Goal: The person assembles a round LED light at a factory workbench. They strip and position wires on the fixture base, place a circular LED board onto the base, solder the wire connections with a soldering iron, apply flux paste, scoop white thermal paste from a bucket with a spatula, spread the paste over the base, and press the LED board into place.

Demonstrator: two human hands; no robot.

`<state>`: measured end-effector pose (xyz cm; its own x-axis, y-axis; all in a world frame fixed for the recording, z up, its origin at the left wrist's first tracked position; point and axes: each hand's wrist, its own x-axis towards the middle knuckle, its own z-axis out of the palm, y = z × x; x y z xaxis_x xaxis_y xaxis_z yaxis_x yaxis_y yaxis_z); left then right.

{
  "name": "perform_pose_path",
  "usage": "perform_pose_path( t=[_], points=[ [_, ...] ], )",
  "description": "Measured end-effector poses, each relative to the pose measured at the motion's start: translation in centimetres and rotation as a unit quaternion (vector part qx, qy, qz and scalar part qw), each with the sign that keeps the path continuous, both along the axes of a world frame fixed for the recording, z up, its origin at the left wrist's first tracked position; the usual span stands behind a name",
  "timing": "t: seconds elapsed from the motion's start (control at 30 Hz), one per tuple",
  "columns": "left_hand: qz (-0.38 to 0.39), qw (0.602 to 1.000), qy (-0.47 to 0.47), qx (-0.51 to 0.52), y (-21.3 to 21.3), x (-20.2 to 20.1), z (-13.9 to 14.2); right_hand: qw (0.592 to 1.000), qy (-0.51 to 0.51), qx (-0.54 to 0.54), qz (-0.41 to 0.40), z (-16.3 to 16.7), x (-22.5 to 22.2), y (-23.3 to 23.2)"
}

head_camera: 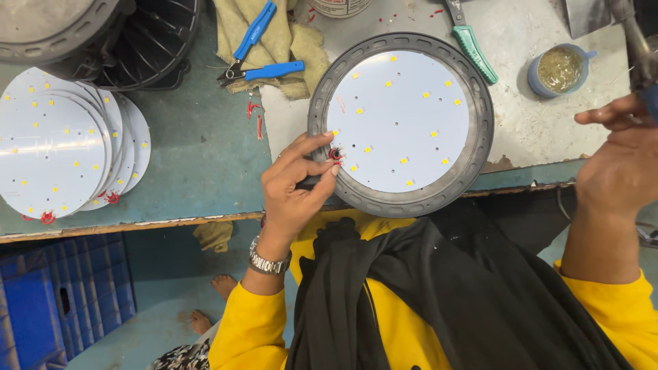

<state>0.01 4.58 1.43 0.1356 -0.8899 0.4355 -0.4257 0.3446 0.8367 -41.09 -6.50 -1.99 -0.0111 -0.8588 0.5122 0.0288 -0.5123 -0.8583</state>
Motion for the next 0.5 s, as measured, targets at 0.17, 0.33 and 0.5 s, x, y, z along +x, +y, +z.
perform_pose_path(
  t=[0.17, 0.33, 0.5],
  points=[
    [0.045, 0.998, -0.033, -0.012, 0.5, -0.5, -0.2, 0.998, 0.020, -0.043, -0.037, 0.6, 0.3, -0.9],
    [0.079, 0.996, -0.051, -0.002, 0.8, -1.4, -0.1, 0.986, 0.122, -0.079, -0.079, 0.7, 0.4, -2.0],
    [0.098, 0.993, -0.042, -0.047, 0.9, -2.2, -1.1, 0.976, 0.209, -0.034, -0.058, 1.7, 0.3, -3.5]
  ],
)
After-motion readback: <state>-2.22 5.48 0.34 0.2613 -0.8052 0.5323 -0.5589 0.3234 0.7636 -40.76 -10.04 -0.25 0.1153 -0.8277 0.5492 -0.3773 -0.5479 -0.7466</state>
